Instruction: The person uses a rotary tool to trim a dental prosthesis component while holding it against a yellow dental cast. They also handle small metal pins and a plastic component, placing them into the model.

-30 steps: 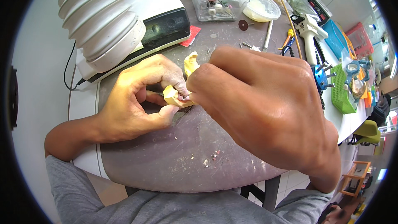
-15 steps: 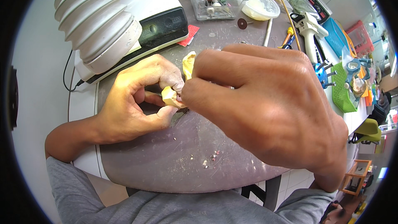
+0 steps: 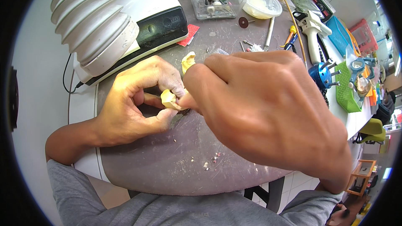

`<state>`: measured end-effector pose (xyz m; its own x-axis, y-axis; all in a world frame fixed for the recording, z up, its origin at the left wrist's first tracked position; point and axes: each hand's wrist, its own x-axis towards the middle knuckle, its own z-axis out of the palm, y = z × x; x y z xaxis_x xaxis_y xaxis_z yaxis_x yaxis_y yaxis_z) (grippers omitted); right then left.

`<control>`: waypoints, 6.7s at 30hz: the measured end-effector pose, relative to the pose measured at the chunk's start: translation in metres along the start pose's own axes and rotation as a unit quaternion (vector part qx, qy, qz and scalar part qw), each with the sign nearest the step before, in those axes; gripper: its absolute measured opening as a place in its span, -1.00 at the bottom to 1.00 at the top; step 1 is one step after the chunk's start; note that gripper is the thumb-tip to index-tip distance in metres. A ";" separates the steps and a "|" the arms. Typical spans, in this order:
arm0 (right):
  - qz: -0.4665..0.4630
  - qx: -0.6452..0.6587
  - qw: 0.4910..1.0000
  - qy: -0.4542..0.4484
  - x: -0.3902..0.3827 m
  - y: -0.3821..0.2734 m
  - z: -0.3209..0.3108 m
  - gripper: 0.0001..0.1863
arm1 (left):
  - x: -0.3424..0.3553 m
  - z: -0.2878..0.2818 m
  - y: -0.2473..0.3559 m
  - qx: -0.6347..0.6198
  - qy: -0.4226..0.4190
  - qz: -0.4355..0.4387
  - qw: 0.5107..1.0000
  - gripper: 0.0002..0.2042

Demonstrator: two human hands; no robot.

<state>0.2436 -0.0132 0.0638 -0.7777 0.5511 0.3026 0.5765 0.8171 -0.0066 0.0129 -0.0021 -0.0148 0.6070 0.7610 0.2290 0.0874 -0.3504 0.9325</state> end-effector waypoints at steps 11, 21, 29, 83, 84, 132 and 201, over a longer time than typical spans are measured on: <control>0.029 0.028 0.998 0.055 -0.003 0.001 0.011 -0.56 | 0.001 0.001 0.000 -0.016 0.004 -0.011 1.000 -0.75; 0.089 0.048 0.993 0.055 0.000 -0.010 0.008 -0.62 | 0.002 0.002 -0.004 -0.041 -0.005 0.001 0.999 -0.73; 0.127 0.077 0.987 0.059 -0.003 -0.016 0.011 -0.71 | 0.000 -0.001 -0.002 -0.029 0.004 -0.020 0.999 -0.71; 0.070 0.189 0.963 0.181 -0.042 -0.010 0.036 -0.68 | -0.003 0.001 0.006 0.217 0.065 0.105 0.968 -0.63; 0.062 0.213 0.959 0.178 -0.044 -0.013 0.035 -0.69 | -0.003 0.001 0.010 0.219 0.074 0.124 0.965 -0.61; 0.196 0.023 0.980 -0.019 0.016 0.049 0.051 -0.84 | -0.009 -0.001 0.027 -0.119 0.094 -0.048 0.987 -0.91; 0.103 0.156 0.974 0.130 -0.070 -0.037 0.059 -0.72 | -0.022 0.025 0.023 0.058 0.005 -0.073 0.996 -0.70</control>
<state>0.2616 -0.0719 -0.0137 -0.5403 0.6802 0.4954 0.5772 0.7279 -0.3701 0.0214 -0.0406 -0.0058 0.5741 0.8130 0.0970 0.2648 -0.2965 0.9176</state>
